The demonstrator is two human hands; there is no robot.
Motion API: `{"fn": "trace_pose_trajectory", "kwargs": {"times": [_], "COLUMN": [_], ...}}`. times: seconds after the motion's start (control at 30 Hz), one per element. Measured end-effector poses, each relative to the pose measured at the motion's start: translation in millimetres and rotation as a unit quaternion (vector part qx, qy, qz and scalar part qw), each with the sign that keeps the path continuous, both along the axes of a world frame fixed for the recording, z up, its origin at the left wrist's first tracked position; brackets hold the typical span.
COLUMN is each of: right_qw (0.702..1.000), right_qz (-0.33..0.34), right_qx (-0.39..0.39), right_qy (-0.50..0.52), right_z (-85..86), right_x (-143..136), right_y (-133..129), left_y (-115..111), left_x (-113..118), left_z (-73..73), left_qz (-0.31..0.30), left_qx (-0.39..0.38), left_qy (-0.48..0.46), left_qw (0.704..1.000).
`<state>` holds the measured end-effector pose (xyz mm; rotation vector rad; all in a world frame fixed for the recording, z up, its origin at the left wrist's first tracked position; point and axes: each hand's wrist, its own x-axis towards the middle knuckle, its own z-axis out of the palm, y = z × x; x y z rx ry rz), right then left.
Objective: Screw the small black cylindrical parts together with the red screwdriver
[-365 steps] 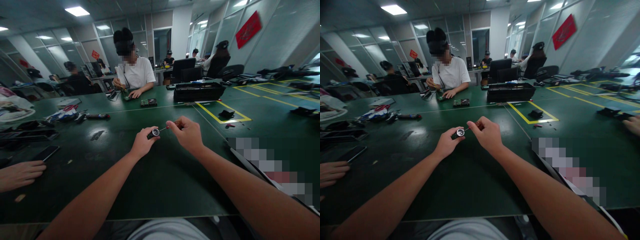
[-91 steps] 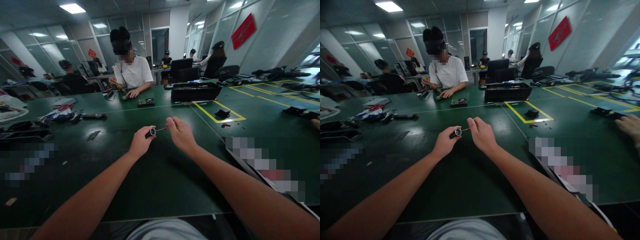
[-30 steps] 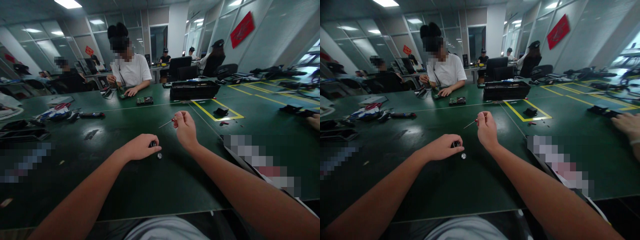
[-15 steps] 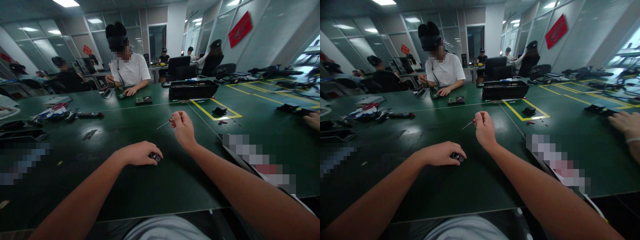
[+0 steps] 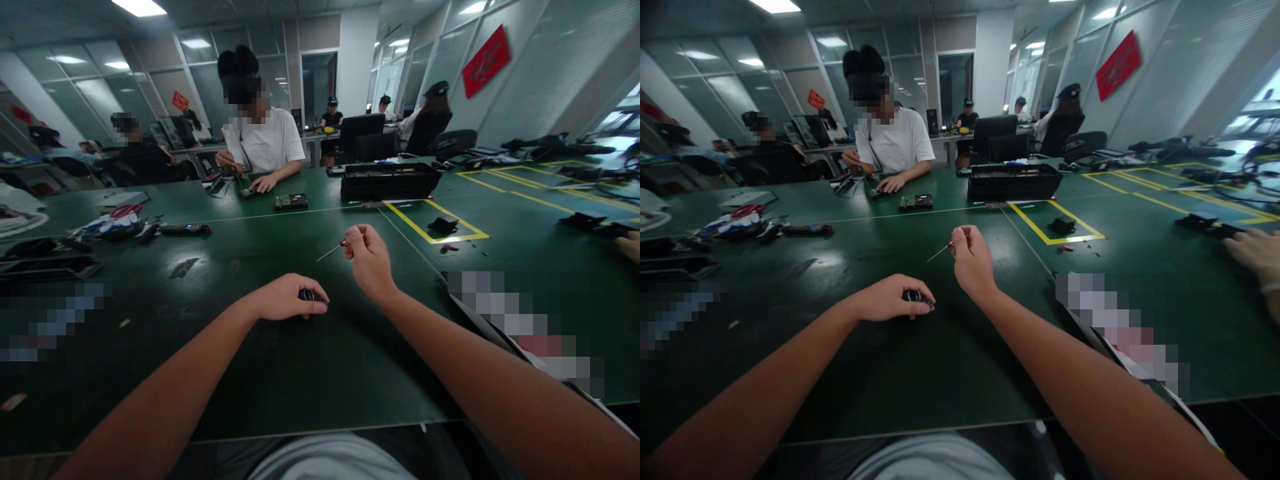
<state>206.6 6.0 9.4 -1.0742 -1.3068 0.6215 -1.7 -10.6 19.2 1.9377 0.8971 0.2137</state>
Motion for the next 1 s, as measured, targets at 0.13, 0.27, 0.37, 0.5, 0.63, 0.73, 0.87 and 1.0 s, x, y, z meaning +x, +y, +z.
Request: {"fn": "trace_pose_trajectory", "kwargs": {"times": [0.13,0.27,0.37,0.5,0.63,0.73,0.87,1.0], "right_qw": [1.000,1.000,0.999,0.999,1.000,1.000,1.000,1.000], "right_qz": [0.000,-0.001,0.000,0.004,-0.002,0.003,0.006,0.009], "right_qx": [-0.001,-0.012,-0.020,-0.016,-0.010,-0.017,-0.020,-0.018], "right_qy": [-0.002,-0.017,-0.024,-0.030,-0.026,-0.017,-0.011,-0.004], "right_z": [0.6,2.5,3.2,1.6,-0.5,-0.4,0.9,-0.1], "right_x": [0,1,2,3,3,3,3,4], "right_y": [0,-1,-2,0,3,3,2,3], "left_y": [8,12,14,18,19,15,-5,-41], "left_x": [-7,-14,-19,-28,-39,-51,-70,-100], "left_z": [-3.6,-3.6,-0.9,3.4,10.3,19.5,38.4,55.7], "left_qz": [0.095,0.183,0.224,0.263,0.306,0.358,0.441,0.526], "left_qx": [-0.058,-0.088,-0.102,-0.117,-0.111,-0.106,-0.091,-0.036], "left_qy": [-0.127,-0.274,-0.351,-0.416,-0.470,-0.499,-0.521,-0.516], "left_qw": [0.986,0.940,0.903,0.863,0.820,0.782,0.725,0.675]}}
